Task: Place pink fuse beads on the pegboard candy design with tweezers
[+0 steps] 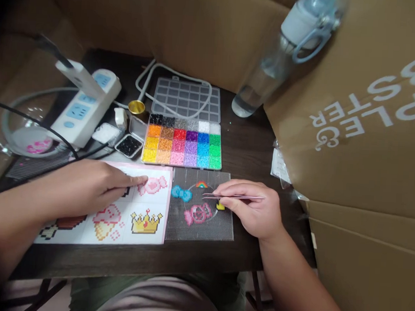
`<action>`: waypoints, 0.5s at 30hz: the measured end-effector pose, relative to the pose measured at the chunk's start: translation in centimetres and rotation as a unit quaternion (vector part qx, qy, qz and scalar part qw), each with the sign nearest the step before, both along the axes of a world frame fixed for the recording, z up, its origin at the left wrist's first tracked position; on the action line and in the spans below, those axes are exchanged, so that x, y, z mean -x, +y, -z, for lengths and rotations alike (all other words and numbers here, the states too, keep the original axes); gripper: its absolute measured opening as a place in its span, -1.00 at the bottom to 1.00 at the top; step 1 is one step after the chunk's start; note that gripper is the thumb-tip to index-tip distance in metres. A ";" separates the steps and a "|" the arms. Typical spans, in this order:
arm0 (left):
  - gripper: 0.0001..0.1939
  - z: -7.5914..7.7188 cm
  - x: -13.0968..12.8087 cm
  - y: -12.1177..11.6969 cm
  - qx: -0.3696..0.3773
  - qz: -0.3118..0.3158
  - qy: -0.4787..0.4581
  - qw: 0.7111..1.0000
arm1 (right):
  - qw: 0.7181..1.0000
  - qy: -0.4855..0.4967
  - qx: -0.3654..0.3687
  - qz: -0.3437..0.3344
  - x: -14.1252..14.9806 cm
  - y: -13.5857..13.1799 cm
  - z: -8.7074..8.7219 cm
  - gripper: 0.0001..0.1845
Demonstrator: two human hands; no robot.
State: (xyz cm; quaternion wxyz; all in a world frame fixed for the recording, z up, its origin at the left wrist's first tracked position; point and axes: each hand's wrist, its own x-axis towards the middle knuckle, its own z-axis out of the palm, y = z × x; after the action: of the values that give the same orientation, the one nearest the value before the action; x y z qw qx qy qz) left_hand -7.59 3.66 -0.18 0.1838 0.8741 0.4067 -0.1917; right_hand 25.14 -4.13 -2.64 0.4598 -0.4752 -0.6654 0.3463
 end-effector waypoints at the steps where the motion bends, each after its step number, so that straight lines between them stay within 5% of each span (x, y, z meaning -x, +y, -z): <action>1: -0.47 0.0 0.1 -0.1 0.001 0.002 -0.012 1.000 | 1.000 -0.012 -0.006 0.026 0.0 0.4 -0.4 -0.88; 8: -0.46 -0.2 0.3 -0.3 -0.012 0.017 -0.046 0.999 | 0.995 -0.068 -0.014 0.078 2.3 4.9 -2.5 -0.97; 15: -0.44 0.0 0.3 -0.4 -0.010 0.030 -0.039 0.999 | 0.987 -0.031 0.041 0.150 4.4 5.8 -0.4 -0.88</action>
State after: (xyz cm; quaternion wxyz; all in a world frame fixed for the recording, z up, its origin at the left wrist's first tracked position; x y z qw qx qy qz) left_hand -7.86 3.24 -0.17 0.1845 0.8946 0.3747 -0.1589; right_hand 20.69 1.68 -2.20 0.4657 -0.5990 -0.5855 0.2855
